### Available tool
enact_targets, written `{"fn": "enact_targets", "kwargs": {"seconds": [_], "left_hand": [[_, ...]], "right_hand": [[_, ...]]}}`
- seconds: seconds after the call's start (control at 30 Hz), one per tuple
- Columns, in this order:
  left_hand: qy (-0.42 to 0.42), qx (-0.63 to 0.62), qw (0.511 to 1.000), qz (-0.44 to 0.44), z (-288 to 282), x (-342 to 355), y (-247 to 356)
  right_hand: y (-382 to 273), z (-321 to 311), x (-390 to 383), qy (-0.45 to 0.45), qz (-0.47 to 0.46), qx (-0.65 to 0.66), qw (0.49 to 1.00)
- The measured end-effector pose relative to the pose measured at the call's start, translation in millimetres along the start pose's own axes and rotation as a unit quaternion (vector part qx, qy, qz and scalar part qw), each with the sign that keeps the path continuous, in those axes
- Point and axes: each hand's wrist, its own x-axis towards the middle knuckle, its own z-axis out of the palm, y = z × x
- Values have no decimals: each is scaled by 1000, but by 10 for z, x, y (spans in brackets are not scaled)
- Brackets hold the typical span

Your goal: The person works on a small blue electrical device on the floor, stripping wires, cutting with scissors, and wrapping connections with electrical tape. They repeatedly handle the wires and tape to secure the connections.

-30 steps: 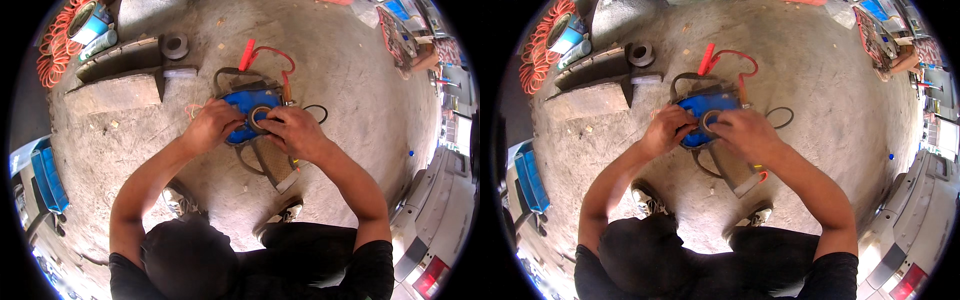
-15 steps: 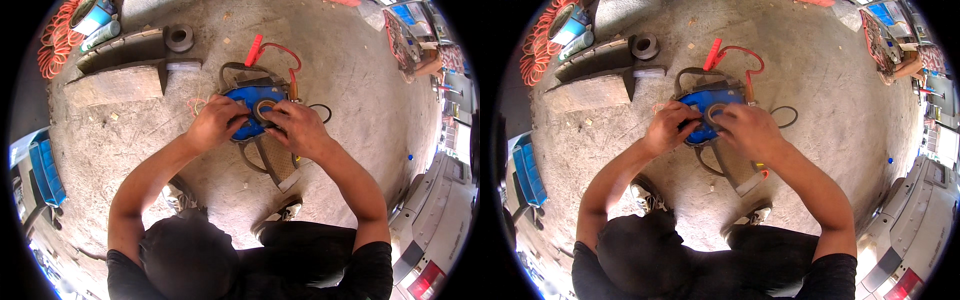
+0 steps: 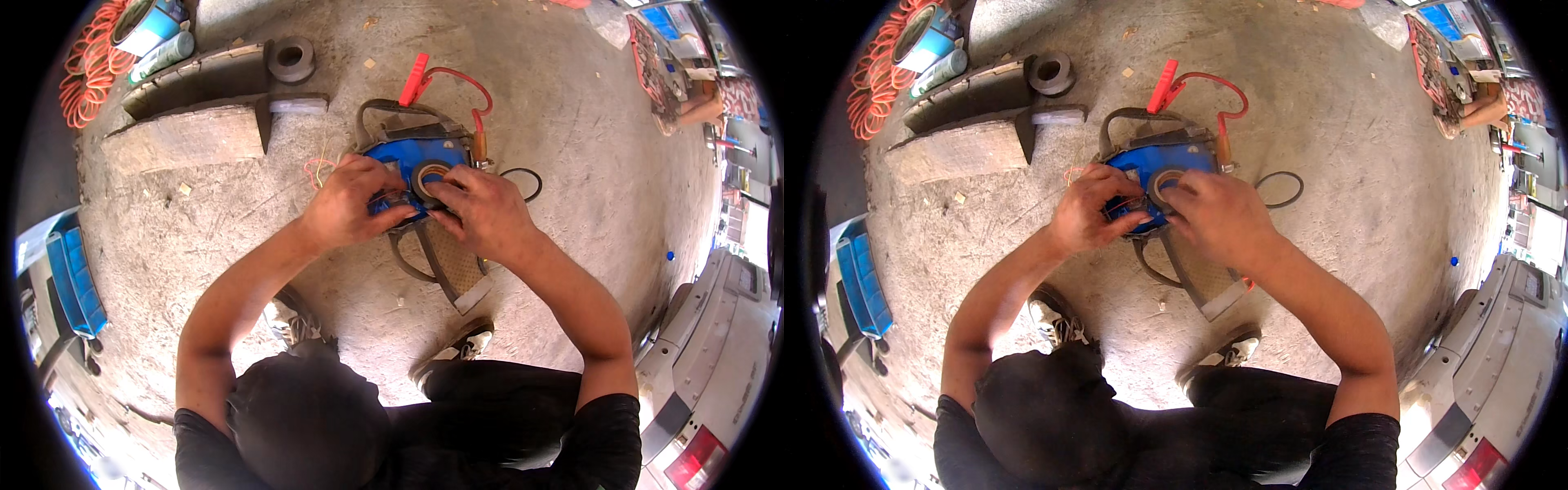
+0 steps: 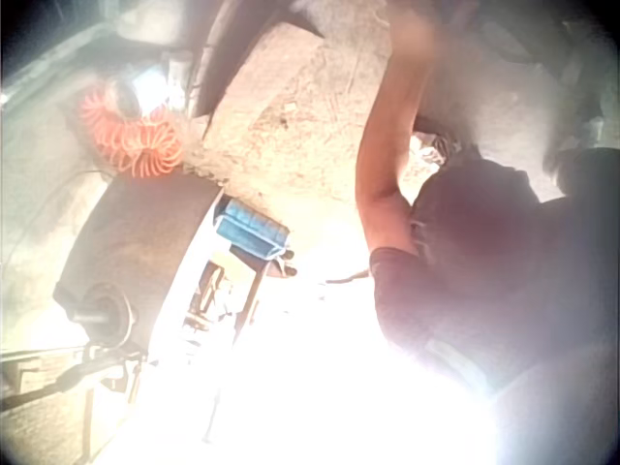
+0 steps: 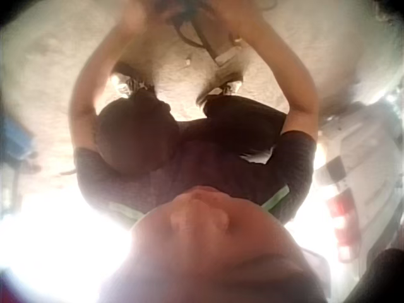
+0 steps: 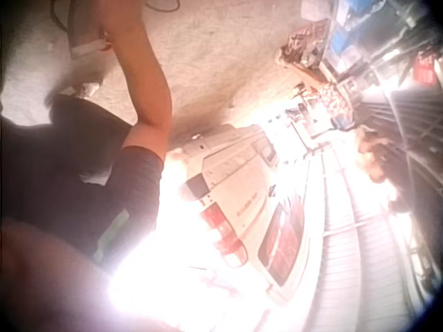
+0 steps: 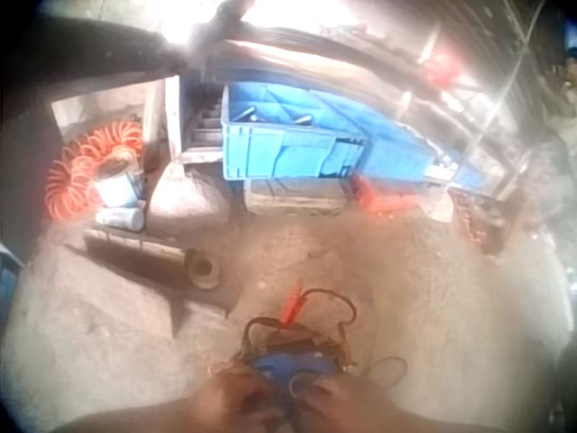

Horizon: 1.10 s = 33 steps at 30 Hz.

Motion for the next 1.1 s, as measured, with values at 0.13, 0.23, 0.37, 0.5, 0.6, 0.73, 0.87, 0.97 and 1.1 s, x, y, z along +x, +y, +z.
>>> {"fn": "enact_targets", "kwargs": {"seconds": [0.13,0.23,0.37,0.5,0.6,0.73,0.87,0.97,1.1], "left_hand": [[12,12,1000,-9,3,21,76],[27,18,999,-13,32,18,80],[45,12,999,-10,38,31,94],[58,13,998,-3,84,4,43],[58,10,998,0,82,4,36],[76,-8,997,-21,107,2,52],[100,-33,994,-29,153,-29,21],[88,-13,996,4,132,-5,-2],[89,10,996,25,140,-7,-19]], "right_hand": [[-23,-9,-9,-1,0,-16,1000],[-38,-3,-11,5,-2,-20,1000],[-37,6,-18,2,4,-25,1000],[-39,11,-21,5,2,-32,999],[-43,6,-22,-1,3,-31,1000],[-49,3,-22,2,4,-29,1000],[-54,-1,-22,0,4,-26,1000],[-51,12,-17,-2,5,-28,1000],[-58,22,-14,3,2,-27,1000]]}}
